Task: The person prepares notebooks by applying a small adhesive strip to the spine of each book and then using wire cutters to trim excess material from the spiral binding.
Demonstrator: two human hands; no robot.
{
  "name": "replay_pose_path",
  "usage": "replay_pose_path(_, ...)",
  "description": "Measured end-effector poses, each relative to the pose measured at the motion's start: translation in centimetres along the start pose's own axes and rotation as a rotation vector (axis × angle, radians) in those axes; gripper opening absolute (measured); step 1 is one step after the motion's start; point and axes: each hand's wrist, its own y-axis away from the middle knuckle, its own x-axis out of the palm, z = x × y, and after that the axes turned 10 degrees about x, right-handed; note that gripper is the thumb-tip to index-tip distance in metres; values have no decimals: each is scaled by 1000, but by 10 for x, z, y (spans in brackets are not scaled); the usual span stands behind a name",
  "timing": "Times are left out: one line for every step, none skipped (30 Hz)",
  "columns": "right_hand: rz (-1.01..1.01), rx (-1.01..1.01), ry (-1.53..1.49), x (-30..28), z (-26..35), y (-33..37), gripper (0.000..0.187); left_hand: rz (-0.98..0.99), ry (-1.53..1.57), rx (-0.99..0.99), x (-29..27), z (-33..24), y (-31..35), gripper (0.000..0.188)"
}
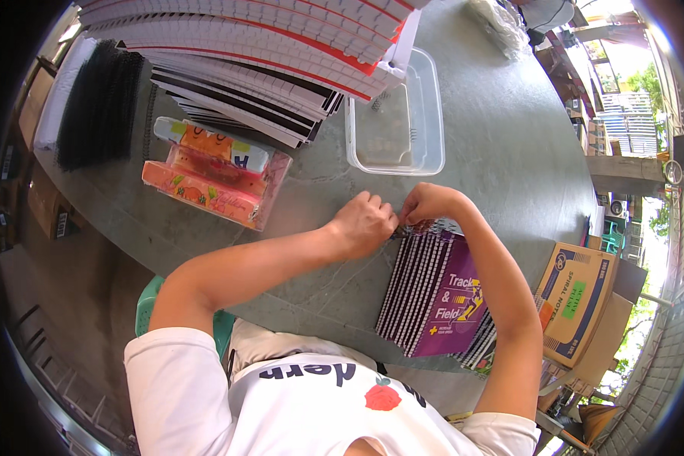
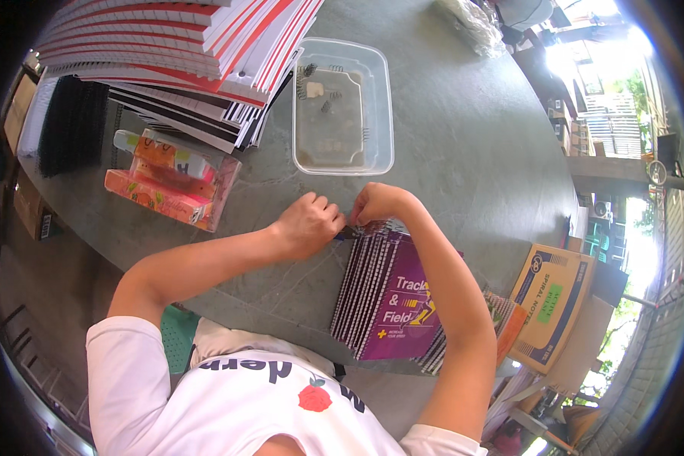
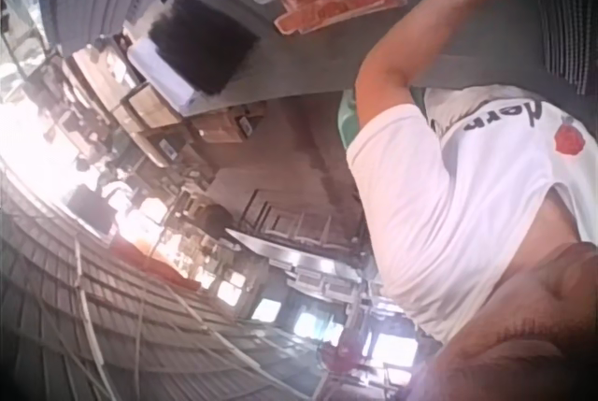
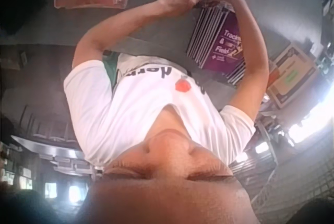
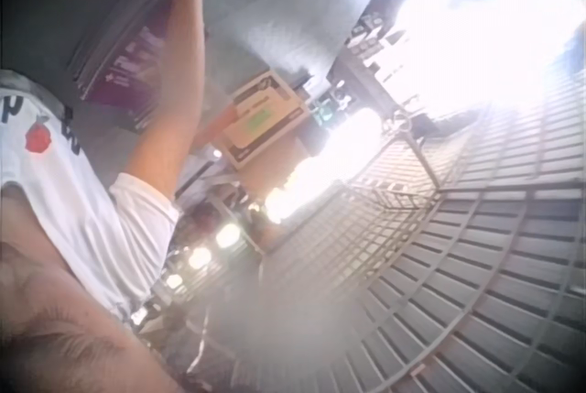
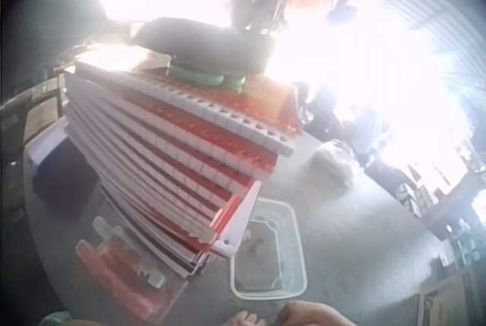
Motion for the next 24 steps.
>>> replay_pose_path(1,0,3,0,1,1,18,-1,1,-3,2,-1,0,22)
replay_pose_path(8,9,19,-1,2,2,18,6,-4,-17,3,-2,0,21)
replay_pose_path(13,21,32,-1,1,3,18,13,-8,-27,2,-3,-1,20)
replay_pose_path(12,22,33,-1,-1,3,18,12,-7,-27,2,-3,0,20)
replay_pose_path(-6,15,36,-1,-3,2,19,-79,-78,11,1,-4,3,21)
replay_pose_path(-23,9,37,0,-3,3,19,-168,-146,51,-2,-4,5,21)
replay_pose_path(-22,12,34,0,-4,3,19,-168,-143,54,-5,-3,7,21)
replay_pose_path(-30,12,11,-1,-3,4,19,-260,-170,43,-8,-2,7,22)
replay_pose_path(-38,8,-7,-1,0,6,19,-351,-200,27,-11,-1,9,23)
replay_pose_path(-38,7,-6,-1,0,7,19,-351,-201,26,-9,1,9,23)
replay_pose_path(-18,5,-27,-1,1,8,18,-354,-204,50,-6,2,7,22)
replay_pose_path(2,5,-45,-1,1,9,18,-358,-206,73,-4,3,6,22)
replay_pose_path(3,5,-42,-1,1,9,18,-359,-206,70,-2,2,4,22)
replay_pose_path(-21,-1,-6,-1,2,10,18,-349,-192,87,0,1,2,20)
replay_pose_path(-43,-6,29,0,2,10,18,-338,-175,104,1,0,0,19)
replay_pose_path(-40,-6,32,0,3,10,18,-339,-173,100,3,0,0,19)
replay_pose_path(-22,13,18,0,4,11,19,-279,-114,70,4,0,0,18)
replay_pose_path(-6,30,4,0,5,11,20,-220,-57,43,7,0,0,16)
replay_pose_path(-5,30,6,-1,5,10,20,-220,-56,40,10,-1,0,16)
replay_pose_path(34,34,0,-1,5,10,22,-183,-14,0,12,-2,0,16)
replay_pose_path(70,40,-10,-2,3,9,24,-146,29,-35,11,-2,-1,16)
replay_pose_path(69,42,-11,-3,0,7,24,-147,29,-33,9,-2,0,16)
replay_pose_path(66,36,25,-3,-3,3,25,-141,33,-38,8,-1,2,18)
replay_pose_path(65,29,59,-3,-4,2,25,-133,38,-44,5,0,4,20)
